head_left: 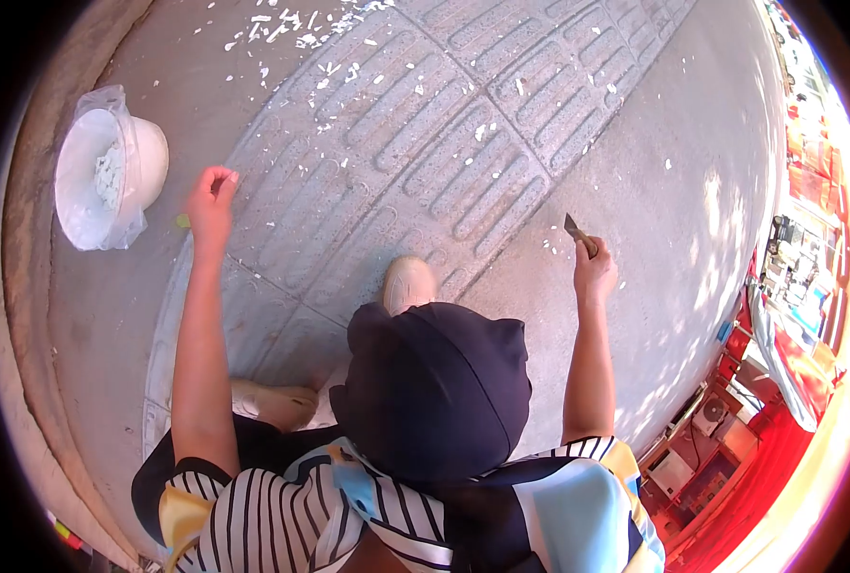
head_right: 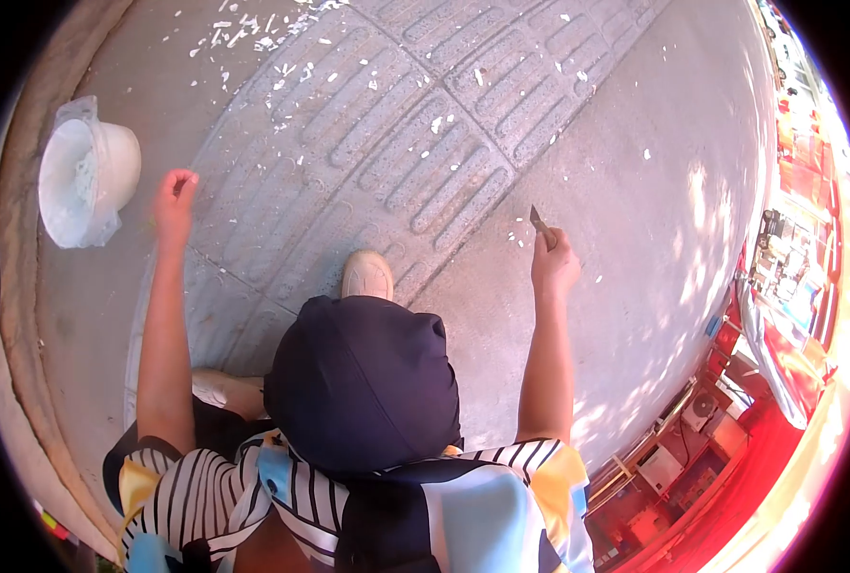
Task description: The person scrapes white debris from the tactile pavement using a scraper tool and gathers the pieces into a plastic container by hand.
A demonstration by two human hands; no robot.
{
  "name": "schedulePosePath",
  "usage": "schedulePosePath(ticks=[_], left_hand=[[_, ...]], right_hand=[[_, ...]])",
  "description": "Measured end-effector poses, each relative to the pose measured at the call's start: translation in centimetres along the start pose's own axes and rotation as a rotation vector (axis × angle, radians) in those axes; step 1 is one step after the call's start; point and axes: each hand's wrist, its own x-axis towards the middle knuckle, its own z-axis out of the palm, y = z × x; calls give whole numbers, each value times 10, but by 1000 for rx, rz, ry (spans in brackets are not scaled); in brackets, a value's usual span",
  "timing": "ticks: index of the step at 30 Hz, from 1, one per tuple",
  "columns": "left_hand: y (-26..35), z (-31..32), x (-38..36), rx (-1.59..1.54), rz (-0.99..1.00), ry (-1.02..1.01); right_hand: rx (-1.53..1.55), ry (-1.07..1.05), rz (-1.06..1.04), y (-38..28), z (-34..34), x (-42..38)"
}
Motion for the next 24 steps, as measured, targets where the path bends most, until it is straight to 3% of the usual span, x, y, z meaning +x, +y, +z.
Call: schedulePosePath(ticks=[2,3,6,7,11,14,16,24], left_hand=[[-2,0,0,17,-57,-38],[-1,2,0,7,-55,-28],[10,8,-2,-25,-28,0],[14,9,-2,-34,-3,8],[21,4,-4,-44,-18,3],[7,6,-6,-37,-8,26],[7,7,-6,-38,5,22],[18,8,-7,14,-16,-9]], right_hand=[[258,-30,-10,-38,-7,2],[399,-153,136,-62,-13,8],[715,-370,142,-86,3,36],[646,-406,126,-100,5,42],[296,-53,-333,-138,17,44],[79,-36,-399,-160,26,48],[43,-44,-594,-166,34,37],[95,-142,-739,-156,31,-28]])
